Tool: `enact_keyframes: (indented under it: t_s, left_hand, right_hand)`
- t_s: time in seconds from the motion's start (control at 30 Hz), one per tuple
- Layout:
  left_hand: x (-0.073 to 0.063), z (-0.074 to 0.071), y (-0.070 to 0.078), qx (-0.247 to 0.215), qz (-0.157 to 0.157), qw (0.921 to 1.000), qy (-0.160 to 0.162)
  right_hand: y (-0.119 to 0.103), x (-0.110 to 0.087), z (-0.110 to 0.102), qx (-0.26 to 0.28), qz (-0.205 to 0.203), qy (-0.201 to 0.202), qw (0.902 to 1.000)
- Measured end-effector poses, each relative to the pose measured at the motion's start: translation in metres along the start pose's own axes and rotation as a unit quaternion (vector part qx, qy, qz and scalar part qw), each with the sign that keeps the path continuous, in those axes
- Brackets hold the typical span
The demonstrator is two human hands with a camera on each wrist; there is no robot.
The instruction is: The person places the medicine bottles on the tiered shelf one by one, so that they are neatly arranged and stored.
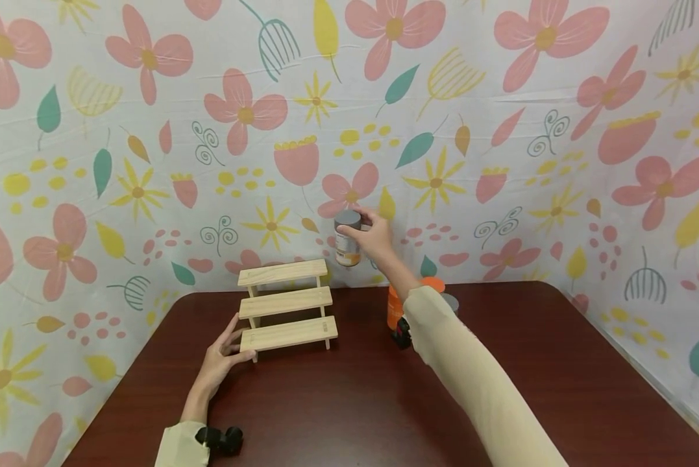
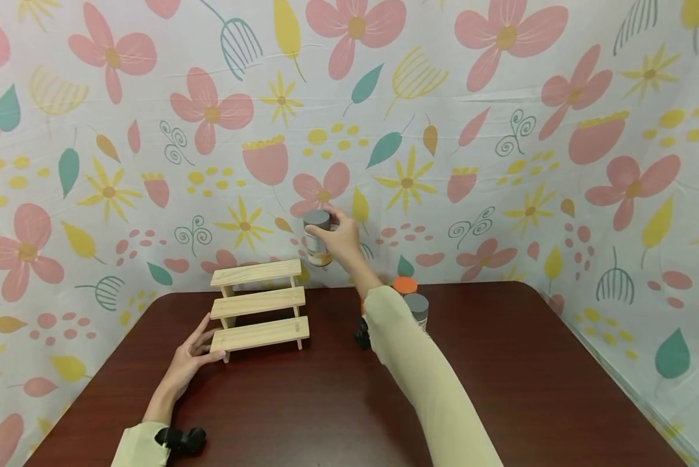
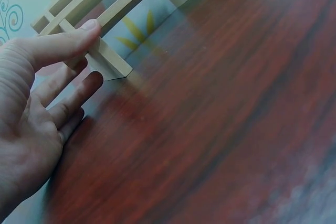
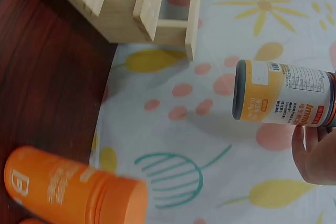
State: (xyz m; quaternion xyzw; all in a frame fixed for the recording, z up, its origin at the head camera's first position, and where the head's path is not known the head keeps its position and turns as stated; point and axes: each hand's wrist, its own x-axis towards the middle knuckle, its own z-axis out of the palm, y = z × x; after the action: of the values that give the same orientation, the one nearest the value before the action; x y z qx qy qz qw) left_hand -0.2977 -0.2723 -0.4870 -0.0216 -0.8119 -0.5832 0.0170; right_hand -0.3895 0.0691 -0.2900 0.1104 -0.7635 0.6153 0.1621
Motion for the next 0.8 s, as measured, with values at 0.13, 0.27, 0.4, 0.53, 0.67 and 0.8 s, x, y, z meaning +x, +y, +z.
enact_keyframes:
  t_s: [0.13, 0.27, 0.4, 0.53, 0.67, 0.8]
  left_hand:
    - [0.001, 0.0, 0.0, -0.003, 0.002, 1.0, -0.004]
    - [0.0, -0.001, 0.001, -0.005, 0.004, 1.0, -0.006]
    - [-0.001, -0.004, 0.003, -0.003, 0.004, 1.0, -0.006]
    - [-0.002, -0.006, 0.004, 0.002, 0.001, 1.0, -0.005]
    - [-0.002, -0.005, 0.002, 0.0, -0.001, 1.0, -0.007]
    - [-0.001, 0.0, 0.0, -0.004, 0.001, 1.0, -0.008]
  right_hand:
    - [-0.001, 0.0, 0.015, -0.002, 0.0, -0.006, 1.0]
    - [-0.003, 0.0, 0.032, -0.012, 0.002, -0.018, 0.9998]
    - [-0.01, -0.003, 0.05, -0.016, 0.0, -0.04, 0.9991]
    - [-0.018, -0.006, 0.067, -0.012, 0.007, -0.074, 0.9972]
    - [-0.024, -0.007, 0.083, -0.004, 0.02, -0.092, 0.9956]
    - [-0.023, -0.004, 0.098, -0.01, 0.032, -0.085, 0.9958]
